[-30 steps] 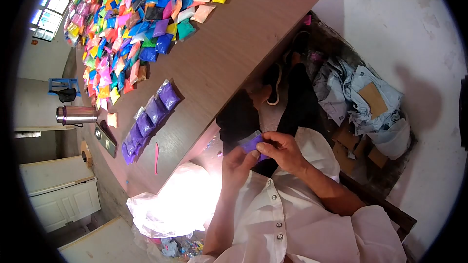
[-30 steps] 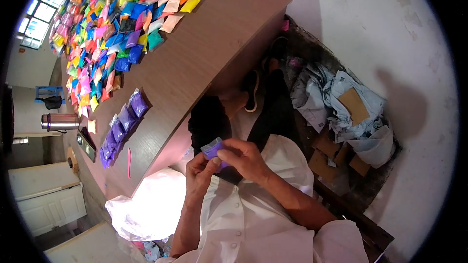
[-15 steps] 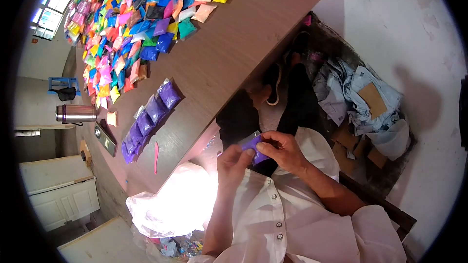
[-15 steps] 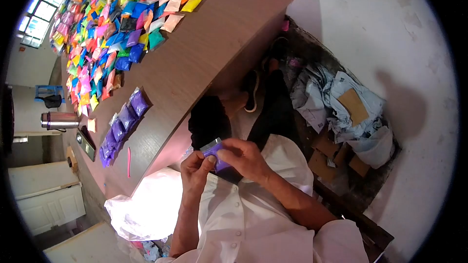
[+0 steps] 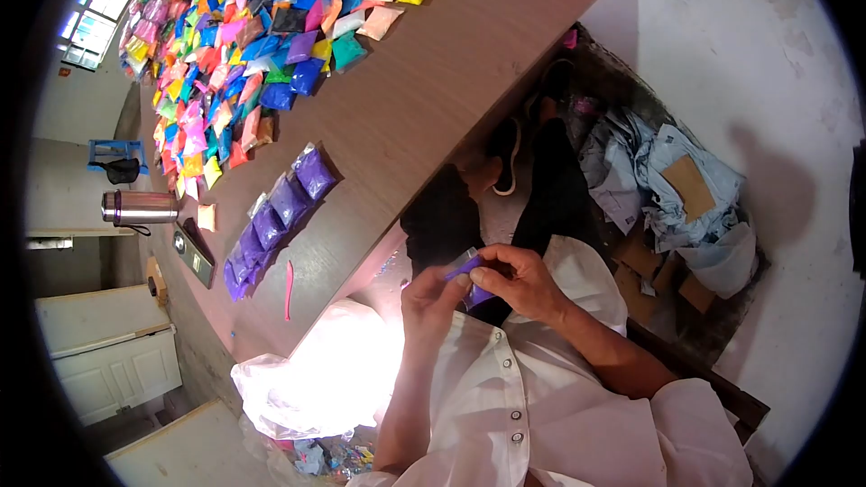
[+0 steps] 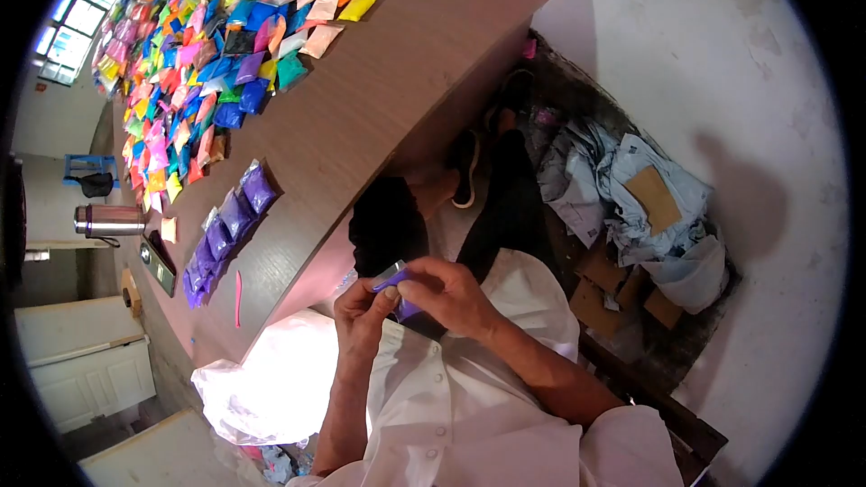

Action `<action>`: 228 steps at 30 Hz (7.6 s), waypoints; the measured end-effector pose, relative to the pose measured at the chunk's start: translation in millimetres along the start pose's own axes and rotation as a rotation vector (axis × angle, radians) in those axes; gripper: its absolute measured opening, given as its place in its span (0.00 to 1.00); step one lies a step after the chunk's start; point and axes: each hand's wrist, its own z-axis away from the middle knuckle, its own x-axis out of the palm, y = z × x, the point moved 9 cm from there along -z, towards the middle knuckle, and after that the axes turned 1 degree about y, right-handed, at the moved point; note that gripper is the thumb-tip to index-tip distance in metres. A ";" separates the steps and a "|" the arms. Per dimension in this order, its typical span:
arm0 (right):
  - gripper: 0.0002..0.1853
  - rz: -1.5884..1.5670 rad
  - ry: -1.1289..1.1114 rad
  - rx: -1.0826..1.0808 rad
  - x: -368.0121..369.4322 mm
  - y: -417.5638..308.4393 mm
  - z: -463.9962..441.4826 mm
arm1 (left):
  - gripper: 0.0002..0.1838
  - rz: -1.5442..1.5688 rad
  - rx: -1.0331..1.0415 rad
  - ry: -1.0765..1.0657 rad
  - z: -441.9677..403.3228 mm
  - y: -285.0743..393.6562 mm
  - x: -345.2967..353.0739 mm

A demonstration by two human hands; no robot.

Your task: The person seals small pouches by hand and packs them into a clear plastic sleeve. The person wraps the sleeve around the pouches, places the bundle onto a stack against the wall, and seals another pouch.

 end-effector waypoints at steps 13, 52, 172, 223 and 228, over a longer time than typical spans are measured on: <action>0.12 0.046 -0.006 -0.004 -0.9 1.4 0.1 | 0.08 -0.020 0.006 0.023 0.8 0.4 -3.3; 0.15 -0.017 0.058 -0.015 -4.9 9.2 -4.2 | 0.10 0.041 -0.087 -0.055 5.2 -7.9 4.9; 0.14 0.930 0.194 -1.012 17.8 -138.2 -79.5 | 0.03 -1.084 0.694 0.231 -107.8 176.4 24.9; 0.19 0.265 0.427 -0.364 -26.2 -91.4 -95.2 | 0.05 -0.869 0.689 0.298 -100.0 154.1 34.0; 0.19 0.158 0.409 -0.301 -28.9 -75.2 -105.3 | 0.03 -1.049 0.696 0.369 -114.1 167.9 18.5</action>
